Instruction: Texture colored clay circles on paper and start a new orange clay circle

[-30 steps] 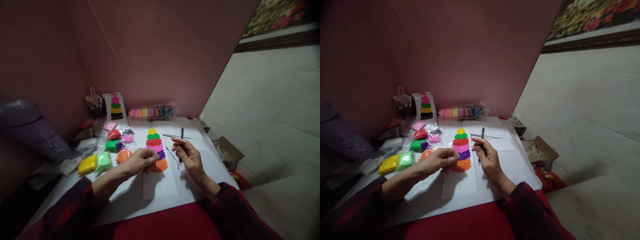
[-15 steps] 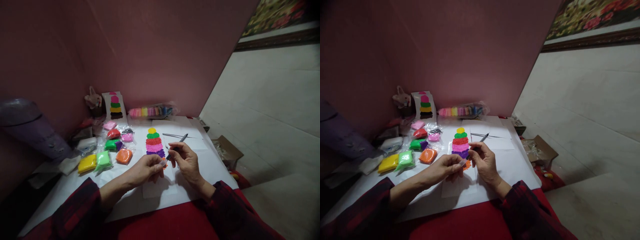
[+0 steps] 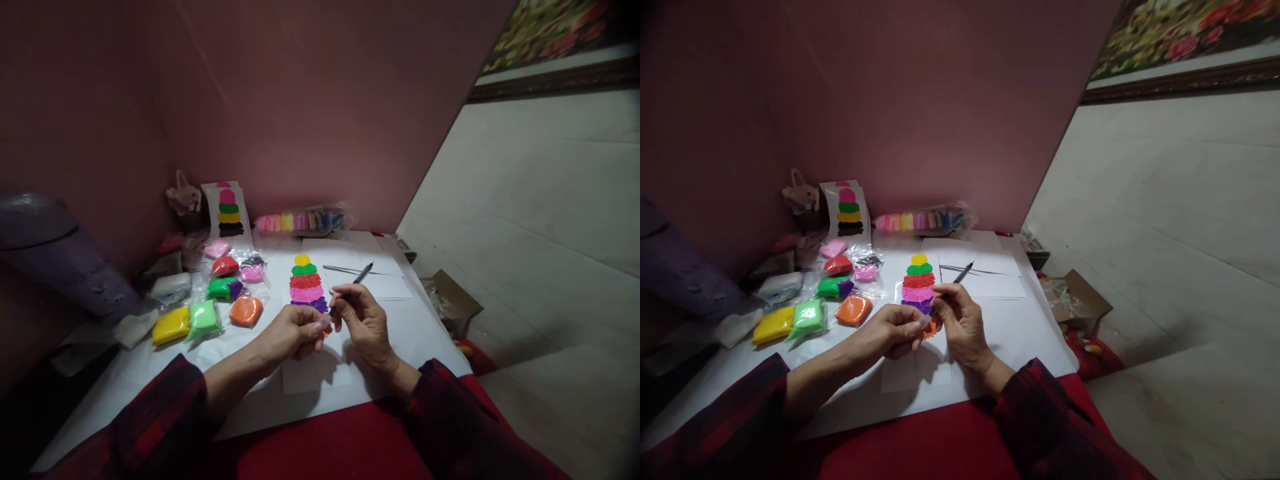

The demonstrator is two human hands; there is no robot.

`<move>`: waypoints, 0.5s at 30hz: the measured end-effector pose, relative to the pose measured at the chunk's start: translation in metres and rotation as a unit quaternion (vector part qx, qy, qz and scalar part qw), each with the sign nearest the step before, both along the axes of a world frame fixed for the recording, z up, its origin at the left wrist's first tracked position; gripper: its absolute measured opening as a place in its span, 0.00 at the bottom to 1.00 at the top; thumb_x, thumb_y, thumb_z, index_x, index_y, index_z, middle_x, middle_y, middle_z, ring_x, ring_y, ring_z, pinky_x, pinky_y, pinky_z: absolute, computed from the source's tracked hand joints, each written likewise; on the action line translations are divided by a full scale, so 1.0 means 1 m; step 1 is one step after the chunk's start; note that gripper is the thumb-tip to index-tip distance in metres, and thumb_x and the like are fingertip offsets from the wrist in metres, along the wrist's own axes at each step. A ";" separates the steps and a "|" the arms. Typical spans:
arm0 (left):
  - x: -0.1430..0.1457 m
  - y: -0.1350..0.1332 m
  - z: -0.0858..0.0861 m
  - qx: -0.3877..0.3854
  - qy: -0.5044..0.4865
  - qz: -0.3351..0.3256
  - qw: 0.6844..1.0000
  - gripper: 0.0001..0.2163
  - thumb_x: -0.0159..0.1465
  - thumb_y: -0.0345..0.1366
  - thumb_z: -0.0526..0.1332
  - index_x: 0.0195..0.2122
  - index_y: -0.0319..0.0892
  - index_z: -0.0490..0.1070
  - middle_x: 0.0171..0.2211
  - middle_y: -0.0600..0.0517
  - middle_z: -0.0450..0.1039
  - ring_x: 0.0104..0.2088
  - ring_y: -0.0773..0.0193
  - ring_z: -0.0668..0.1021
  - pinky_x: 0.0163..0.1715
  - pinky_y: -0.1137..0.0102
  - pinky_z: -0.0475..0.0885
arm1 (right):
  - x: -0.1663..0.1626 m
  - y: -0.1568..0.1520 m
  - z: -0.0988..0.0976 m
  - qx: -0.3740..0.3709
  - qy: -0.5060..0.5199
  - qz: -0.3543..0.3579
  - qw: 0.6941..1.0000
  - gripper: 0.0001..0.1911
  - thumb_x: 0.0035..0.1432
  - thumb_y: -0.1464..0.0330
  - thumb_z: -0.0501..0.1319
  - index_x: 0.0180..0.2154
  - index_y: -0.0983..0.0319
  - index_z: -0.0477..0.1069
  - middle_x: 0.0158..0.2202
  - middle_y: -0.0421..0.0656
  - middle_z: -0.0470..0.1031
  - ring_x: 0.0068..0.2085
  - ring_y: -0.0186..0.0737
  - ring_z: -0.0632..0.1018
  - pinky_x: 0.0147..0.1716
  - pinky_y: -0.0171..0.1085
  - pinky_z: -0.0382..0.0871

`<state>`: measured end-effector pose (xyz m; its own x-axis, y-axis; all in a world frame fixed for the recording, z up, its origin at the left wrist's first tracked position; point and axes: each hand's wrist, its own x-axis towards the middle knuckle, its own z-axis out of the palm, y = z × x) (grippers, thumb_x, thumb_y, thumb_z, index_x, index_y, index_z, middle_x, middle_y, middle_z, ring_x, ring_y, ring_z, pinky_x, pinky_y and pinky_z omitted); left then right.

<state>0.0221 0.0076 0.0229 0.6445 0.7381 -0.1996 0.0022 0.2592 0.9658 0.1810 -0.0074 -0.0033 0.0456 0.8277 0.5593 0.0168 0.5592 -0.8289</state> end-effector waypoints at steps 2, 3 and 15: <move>-0.001 0.002 0.001 -0.010 -0.002 -0.001 1.000 0.20 0.55 0.52 0.65 0.28 0.38 0.67 0.17 0.56 0.67 0.11 0.77 0.58 0.12 0.76 0.45 | 0.006 0.004 -0.002 0.027 -0.062 0.014 0.998 0.16 0.66 0.68 0.54 0.56 0.55 0.63 0.39 0.42 0.73 0.32 0.34 0.77 0.33 0.37 0.76; -0.001 0.002 0.002 -0.014 -0.002 0.001 1.000 0.19 0.56 0.52 0.65 0.29 0.38 0.68 0.18 0.56 0.68 0.11 0.77 0.58 0.12 0.76 0.45 | 0.010 0.006 -0.003 0.047 -0.101 0.015 0.994 0.20 0.67 0.68 0.53 0.59 0.55 0.60 0.45 0.45 0.73 0.38 0.37 0.78 0.40 0.41 0.76; -0.003 -0.004 0.006 -0.090 -0.075 -0.012 0.993 0.14 0.56 0.44 0.67 0.32 0.37 0.70 0.19 0.52 0.72 0.11 0.75 0.65 0.10 0.78 0.48 | 0.029 0.017 -0.004 0.217 -0.347 -0.106 0.906 0.29 0.63 0.77 0.51 0.64 0.60 0.52 0.54 0.54 0.72 0.52 0.47 0.76 0.49 0.48 0.75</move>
